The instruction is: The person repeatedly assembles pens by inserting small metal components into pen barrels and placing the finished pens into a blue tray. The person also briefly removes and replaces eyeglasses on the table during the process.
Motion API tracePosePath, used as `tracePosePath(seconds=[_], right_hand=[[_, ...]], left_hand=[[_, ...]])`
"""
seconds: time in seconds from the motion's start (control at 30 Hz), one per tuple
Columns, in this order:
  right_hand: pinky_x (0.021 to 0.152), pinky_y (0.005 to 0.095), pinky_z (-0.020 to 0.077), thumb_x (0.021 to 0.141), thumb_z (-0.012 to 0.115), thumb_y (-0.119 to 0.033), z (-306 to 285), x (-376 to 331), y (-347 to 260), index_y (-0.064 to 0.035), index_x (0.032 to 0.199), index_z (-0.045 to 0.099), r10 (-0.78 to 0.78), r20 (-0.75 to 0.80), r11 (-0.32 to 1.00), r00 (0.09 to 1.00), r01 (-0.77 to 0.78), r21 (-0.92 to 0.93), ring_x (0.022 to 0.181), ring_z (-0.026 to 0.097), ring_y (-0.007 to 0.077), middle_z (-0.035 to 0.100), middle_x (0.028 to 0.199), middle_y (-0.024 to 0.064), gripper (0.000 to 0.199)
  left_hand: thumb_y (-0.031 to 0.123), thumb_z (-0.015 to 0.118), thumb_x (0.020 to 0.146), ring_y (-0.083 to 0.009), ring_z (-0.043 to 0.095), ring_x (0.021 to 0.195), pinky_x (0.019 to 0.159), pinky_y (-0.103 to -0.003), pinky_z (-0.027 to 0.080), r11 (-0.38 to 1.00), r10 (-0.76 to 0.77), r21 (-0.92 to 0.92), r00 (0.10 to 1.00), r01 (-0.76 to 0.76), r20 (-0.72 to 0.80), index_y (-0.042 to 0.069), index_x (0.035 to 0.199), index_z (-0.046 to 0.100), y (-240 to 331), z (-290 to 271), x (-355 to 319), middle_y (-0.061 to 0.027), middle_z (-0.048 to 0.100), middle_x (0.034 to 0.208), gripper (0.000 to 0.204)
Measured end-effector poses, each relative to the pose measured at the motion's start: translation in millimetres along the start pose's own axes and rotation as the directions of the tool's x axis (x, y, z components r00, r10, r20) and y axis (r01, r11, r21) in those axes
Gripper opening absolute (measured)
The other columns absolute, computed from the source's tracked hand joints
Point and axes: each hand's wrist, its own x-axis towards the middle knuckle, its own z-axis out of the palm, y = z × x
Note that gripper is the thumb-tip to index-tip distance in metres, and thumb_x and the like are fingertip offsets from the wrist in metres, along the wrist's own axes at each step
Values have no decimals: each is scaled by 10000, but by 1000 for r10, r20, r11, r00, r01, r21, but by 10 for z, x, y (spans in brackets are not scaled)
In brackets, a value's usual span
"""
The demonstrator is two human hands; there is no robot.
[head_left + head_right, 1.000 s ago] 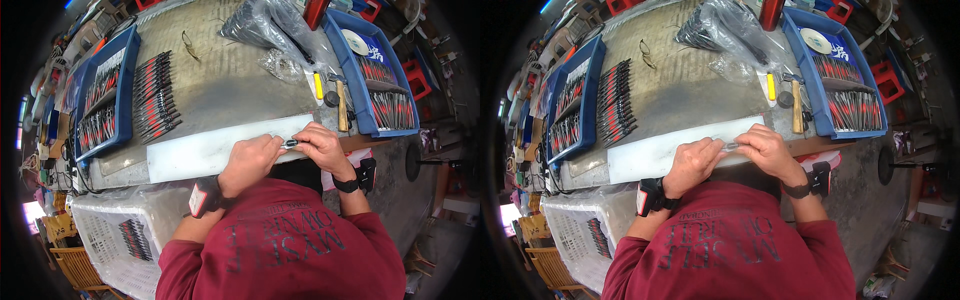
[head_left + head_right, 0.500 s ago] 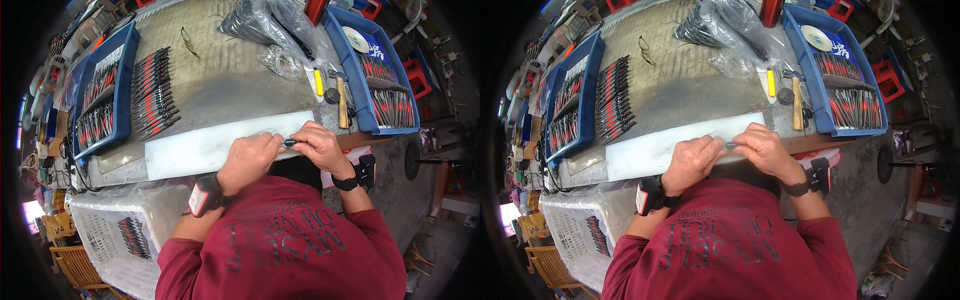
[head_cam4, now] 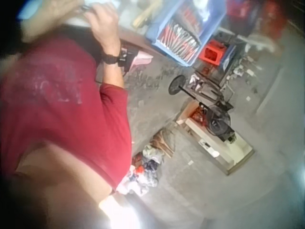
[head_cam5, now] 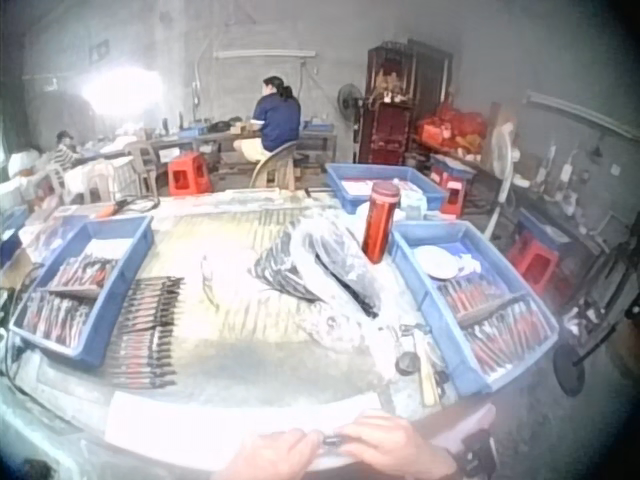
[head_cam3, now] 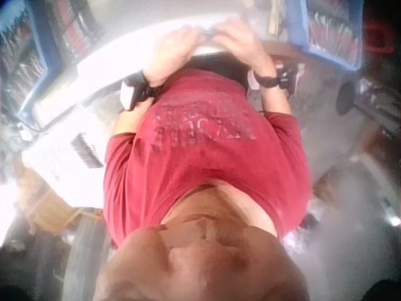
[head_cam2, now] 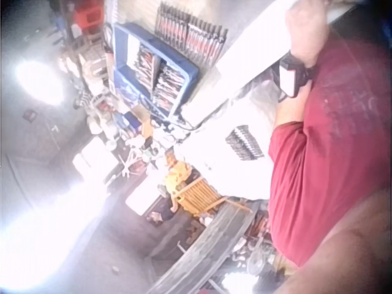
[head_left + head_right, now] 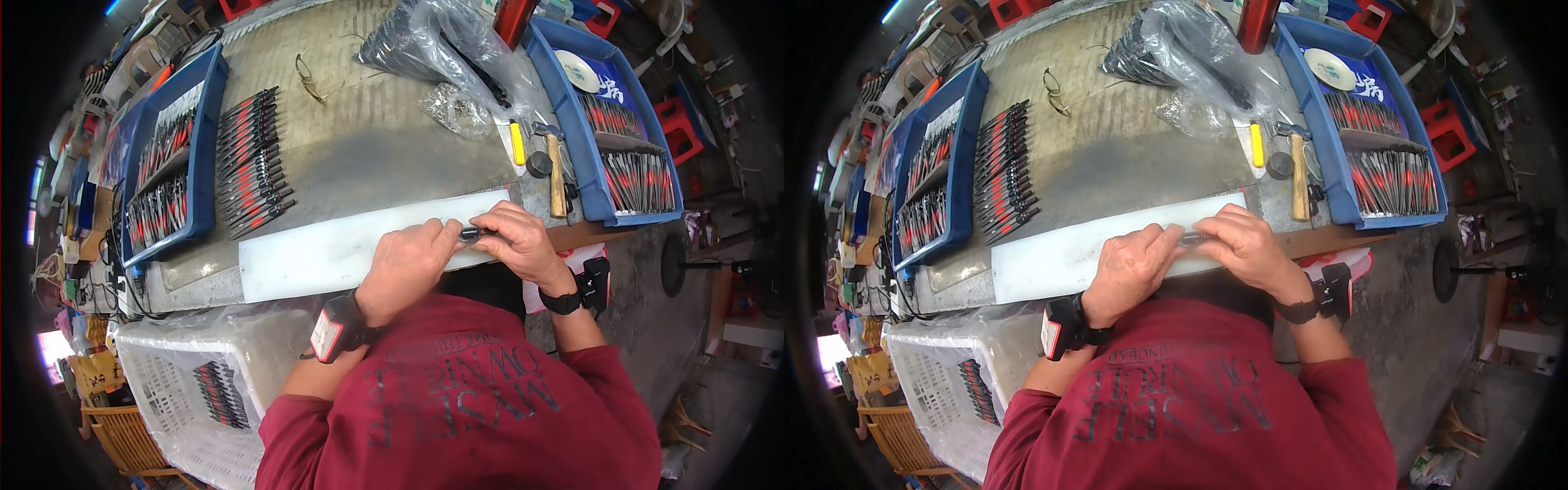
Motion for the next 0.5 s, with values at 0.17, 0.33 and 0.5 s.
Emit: tracePosePath(seconds=[0.17,0.33,0.5], right_hand=[[628,348,460,732,700,-44,33,-12,42,16,911,638,-8,-36,1000,999,7,-17,706,572,276,598,752,128,199],[624,343,464,742,700,-43,44,-24,76,15,911,655,-10,-10,1000,1000,10,0,701,579,257,607,744,120,184],[613,333,477,733,714,-55,9,-15,119,-9,897,681,-40,1,999,999,40,7,696,591,240,613,726,107,174]], left_hand=[[144,671,800,-240,567,569,475,-355,447,1000,-11,5,1000,11,24,60,994,569,-38,6,-8,-68,510,675,234],[147,676,797,-235,567,566,473,-351,446,1000,1,-1,1000,-1,1,59,992,575,-47,28,-25,-65,504,670,236],[147,685,787,-221,562,557,466,-346,441,999,32,0,999,-32,-12,63,971,586,-57,11,-30,-58,494,660,226]])
